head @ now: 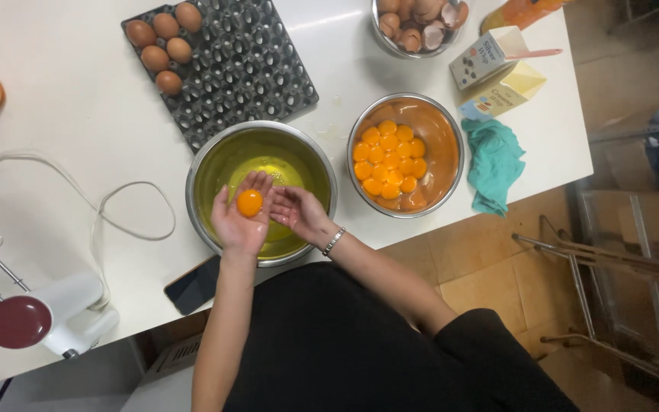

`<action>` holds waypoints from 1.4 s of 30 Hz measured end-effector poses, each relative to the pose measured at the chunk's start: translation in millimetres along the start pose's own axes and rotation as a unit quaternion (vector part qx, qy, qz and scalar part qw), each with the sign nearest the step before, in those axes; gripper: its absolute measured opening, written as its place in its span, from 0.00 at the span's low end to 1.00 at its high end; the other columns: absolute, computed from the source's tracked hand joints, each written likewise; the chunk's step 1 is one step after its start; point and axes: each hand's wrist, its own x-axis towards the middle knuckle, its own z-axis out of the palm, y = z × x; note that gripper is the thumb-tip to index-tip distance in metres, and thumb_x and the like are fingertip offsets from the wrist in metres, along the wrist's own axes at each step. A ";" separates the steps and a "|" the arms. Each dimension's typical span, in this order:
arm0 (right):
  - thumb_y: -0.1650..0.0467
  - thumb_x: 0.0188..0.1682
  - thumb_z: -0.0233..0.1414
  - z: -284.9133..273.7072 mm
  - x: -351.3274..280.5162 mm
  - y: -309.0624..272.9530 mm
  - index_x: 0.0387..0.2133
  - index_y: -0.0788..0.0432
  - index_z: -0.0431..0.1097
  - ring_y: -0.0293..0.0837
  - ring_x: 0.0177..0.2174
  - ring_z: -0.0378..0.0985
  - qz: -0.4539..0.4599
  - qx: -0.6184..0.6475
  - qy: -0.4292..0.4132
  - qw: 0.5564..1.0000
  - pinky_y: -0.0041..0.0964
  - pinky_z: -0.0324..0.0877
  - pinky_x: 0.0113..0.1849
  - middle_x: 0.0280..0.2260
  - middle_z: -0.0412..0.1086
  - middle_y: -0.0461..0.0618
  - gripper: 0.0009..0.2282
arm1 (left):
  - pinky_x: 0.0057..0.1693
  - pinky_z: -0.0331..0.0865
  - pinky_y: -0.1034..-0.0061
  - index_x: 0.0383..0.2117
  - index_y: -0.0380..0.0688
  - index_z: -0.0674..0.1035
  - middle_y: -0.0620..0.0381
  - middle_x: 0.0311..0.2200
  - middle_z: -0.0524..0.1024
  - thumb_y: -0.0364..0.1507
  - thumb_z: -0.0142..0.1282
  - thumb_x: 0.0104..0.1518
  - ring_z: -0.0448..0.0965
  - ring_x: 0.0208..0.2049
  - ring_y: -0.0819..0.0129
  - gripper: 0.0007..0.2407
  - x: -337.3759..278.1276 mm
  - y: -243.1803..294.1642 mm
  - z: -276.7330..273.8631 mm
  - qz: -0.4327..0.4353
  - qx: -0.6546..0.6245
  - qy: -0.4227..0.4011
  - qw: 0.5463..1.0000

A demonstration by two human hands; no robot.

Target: Separating egg yolks from egg whites by hand and placing them into separate bowls.

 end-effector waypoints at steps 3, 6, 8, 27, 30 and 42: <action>0.65 0.58 0.42 -5.2 3.1 -0.4 0.49 0.61 0.69 0.43 0.38 0.78 0.002 -0.010 -0.018 1.000 0.36 0.73 0.42 0.41 0.76 0.51 0.15 | 0.64 0.69 0.62 0.54 0.29 0.74 0.39 0.55 0.75 0.42 0.45 0.64 0.74 0.60 0.50 0.24 11.1 1.0 -28.0 0.001 -0.016 0.024 1.000; 0.66 0.57 0.44 11.9 -11.1 -21.4 0.55 0.62 0.70 0.47 0.43 0.77 -0.096 -0.355 0.011 0.930 0.40 0.72 0.46 0.47 0.76 0.54 0.18 | 0.64 0.70 0.62 0.53 0.27 0.75 0.39 0.53 0.76 0.42 0.45 0.65 0.76 0.57 0.51 0.24 15.7 -0.2 -47.1 0.002 -0.037 0.024 0.999; 0.67 0.54 0.48 26.9 -38.5 -41.4 0.55 0.62 0.70 0.52 0.49 0.76 -0.203 -0.565 -0.030 0.799 0.43 0.70 0.51 0.50 0.75 0.57 0.18 | 0.64 0.71 0.62 0.53 0.27 0.75 0.39 0.53 0.76 0.42 0.45 0.65 0.76 0.57 0.50 0.24 18.0 -1.9 -51.3 0.001 -0.029 0.030 0.999; 0.62 0.63 0.46 -28.9 20.1 15.2 0.47 0.57 0.68 0.44 0.49 0.76 -0.017 -0.012 -0.117 0.993 0.44 0.70 0.55 0.47 0.72 0.50 0.12 | 0.65 0.69 0.61 0.48 0.27 0.77 0.39 0.49 0.78 0.46 0.41 0.65 0.77 0.55 0.50 0.27 15.4 -22.3 -27.8 0.098 0.120 0.076 0.985; 0.58 0.61 0.44 -7.3 8.6 11.6 0.46 0.61 0.69 0.47 0.46 0.76 0.025 0.017 -0.120 0.992 0.42 0.70 0.52 0.45 0.72 0.54 0.18 | 0.63 0.68 0.61 0.47 0.28 0.78 0.39 0.47 0.79 0.47 0.36 0.65 0.78 0.55 0.50 0.28 16.8 -26.3 -25.3 0.143 0.169 0.094 0.971; 0.56 0.61 0.39 13.0 7.9 7.0 0.50 0.67 0.66 0.54 0.48 0.76 0.033 0.110 -0.086 0.990 0.50 0.73 0.53 0.48 0.71 0.61 0.24 | 0.64 0.72 0.59 0.48 0.28 0.77 0.38 0.49 0.79 0.38 0.32 0.70 0.79 0.54 0.51 0.23 -2.8 -34.3 -2.8 0.297 0.319 0.022 0.900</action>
